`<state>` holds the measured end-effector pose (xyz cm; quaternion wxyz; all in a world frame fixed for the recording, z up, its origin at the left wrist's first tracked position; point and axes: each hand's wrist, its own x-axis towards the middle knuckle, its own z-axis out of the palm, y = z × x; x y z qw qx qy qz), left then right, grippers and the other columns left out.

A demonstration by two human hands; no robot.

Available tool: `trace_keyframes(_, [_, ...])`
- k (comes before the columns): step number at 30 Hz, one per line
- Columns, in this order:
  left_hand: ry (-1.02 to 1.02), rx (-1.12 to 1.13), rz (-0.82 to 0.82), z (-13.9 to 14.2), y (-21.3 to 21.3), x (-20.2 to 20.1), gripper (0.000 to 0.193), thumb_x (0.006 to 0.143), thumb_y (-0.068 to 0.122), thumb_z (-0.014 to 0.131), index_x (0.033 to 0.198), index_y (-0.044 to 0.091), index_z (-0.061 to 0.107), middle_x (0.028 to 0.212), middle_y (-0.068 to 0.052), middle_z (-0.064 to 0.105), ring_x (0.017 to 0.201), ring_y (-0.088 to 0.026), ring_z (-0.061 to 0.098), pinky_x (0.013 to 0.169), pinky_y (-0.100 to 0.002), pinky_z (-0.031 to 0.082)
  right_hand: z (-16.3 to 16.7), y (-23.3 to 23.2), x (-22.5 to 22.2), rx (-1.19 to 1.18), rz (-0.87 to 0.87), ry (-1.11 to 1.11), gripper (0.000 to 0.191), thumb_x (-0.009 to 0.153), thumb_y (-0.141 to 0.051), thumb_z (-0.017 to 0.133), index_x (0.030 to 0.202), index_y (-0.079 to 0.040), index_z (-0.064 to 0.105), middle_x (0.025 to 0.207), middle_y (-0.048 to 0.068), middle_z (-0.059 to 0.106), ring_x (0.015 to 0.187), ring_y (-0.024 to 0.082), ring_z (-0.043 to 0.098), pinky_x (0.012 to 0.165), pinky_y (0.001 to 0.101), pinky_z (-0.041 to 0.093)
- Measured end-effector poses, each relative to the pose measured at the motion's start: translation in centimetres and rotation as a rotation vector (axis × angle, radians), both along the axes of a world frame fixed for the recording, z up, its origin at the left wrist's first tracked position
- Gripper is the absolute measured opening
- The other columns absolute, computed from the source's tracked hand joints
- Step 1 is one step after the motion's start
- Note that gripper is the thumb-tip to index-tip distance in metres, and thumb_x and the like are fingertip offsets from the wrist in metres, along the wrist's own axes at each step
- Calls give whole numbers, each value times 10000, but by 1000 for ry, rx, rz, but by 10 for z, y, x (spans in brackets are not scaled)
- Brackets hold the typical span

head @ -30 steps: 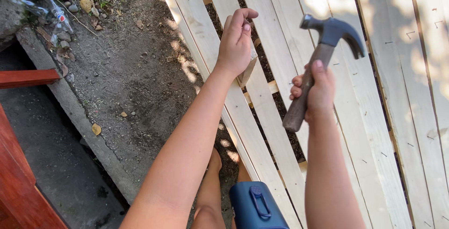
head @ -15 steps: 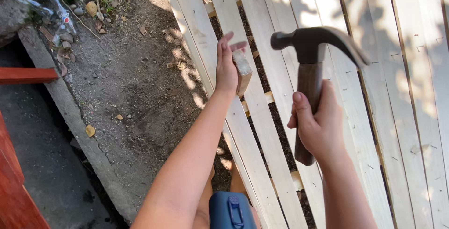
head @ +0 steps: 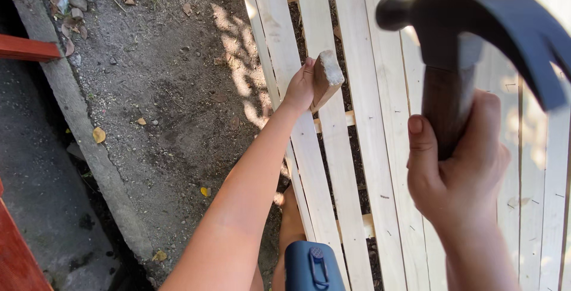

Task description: The person uses a claw hammer and a small wood block as a fulcrum to pry nails out of a slatted wooden bench frame, repositioning the block and hammer along the boards. They then press and align a loose slat back onto the frame and hammer near its edge.

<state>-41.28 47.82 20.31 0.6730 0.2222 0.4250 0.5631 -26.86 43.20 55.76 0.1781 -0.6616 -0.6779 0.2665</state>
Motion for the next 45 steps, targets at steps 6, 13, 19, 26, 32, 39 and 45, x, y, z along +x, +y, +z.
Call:
trace_keyframes(6, [577, 20, -87, 2, -4, -2, 616, 1093, 481, 171, 1340, 125, 609, 1259, -10, 670, 1231, -172, 523, 1091, -543, 85, -60, -8, 4, -205, 135, -106, 288, 995, -215, 651, 1162, -32, 505, 730, 209, 663, 697, 423, 653, 616, 484, 494])
trace_keyframes(13, [714, -52, -195, -6, -1, -5, 678, 1065, 530, 93, 1368, 223, 616, 1224, 41, 751, 1255, -148, 621, 1194, -559, -197, -61, -21, 22, -98, -149, 244, 349, 1014, -302, 597, 1171, -33, 439, 708, 204, 616, 623, 415, 621, 568, 517, 496])
trace_keyframes(19, [708, -115, -172, -5, -13, -2, 700, 1050, 571, 104, 1361, 211, 617, 1222, 14, 739, 1310, -170, 556, 1144, -562, -268, -78, -15, 6, -356, 128, -44, 293, 969, -261, 636, 1128, -56, 502, 695, 214, 676, 655, 448, 672, 591, 500, 483])
trace_keyframes(26, [788, -90, -174, -3, -11, -8, 719, 1044, 583, 97, 1302, 199, 648, 1091, -5, 765, 1222, -197, 634, 1192, -544, -232, -43, -23, 16, 56, 2, 174, 321, 1015, -261, 594, 1204, -30, 475, 745, 171, 672, 667, 321, 680, 622, 411, 538])
trace_keyframes(32, [838, -126, -205, -8, -11, -5, 733, 1049, 588, 101, 1271, 187, 673, 1079, -15, 770, 1205, -205, 651, 1222, -533, -224, -76, -23, 1, -358, -24, -43, 287, 988, -204, 656, 1194, -43, 537, 677, 133, 659, 593, 278, 655, 581, 428, 510])
trace_keyframes(39, [751, -128, -165, -11, -11, -5, 705, 1018, 605, 118, 1261, 209, 648, 1072, 9, 764, 1195, -187, 656, 1186, -520, -264, -106, -56, 18, -39, -148, 420, 287, 1069, -259, 589, 1126, -32, 422, 686, 88, 620, 545, 187, 607, 512, 323, 482])
trace_keyframes(45, [881, -212, -56, 0, -34, -10, 539, 1076, 463, 217, 1304, 186, 620, 1282, -35, 642, 1265, -240, 582, 1182, -520, 191, -147, -81, 10, -362, -219, 266, 270, 1007, -256, 604, 1112, -26, 507, 643, 57, 590, 504, 133, 561, 458, 297, 456])
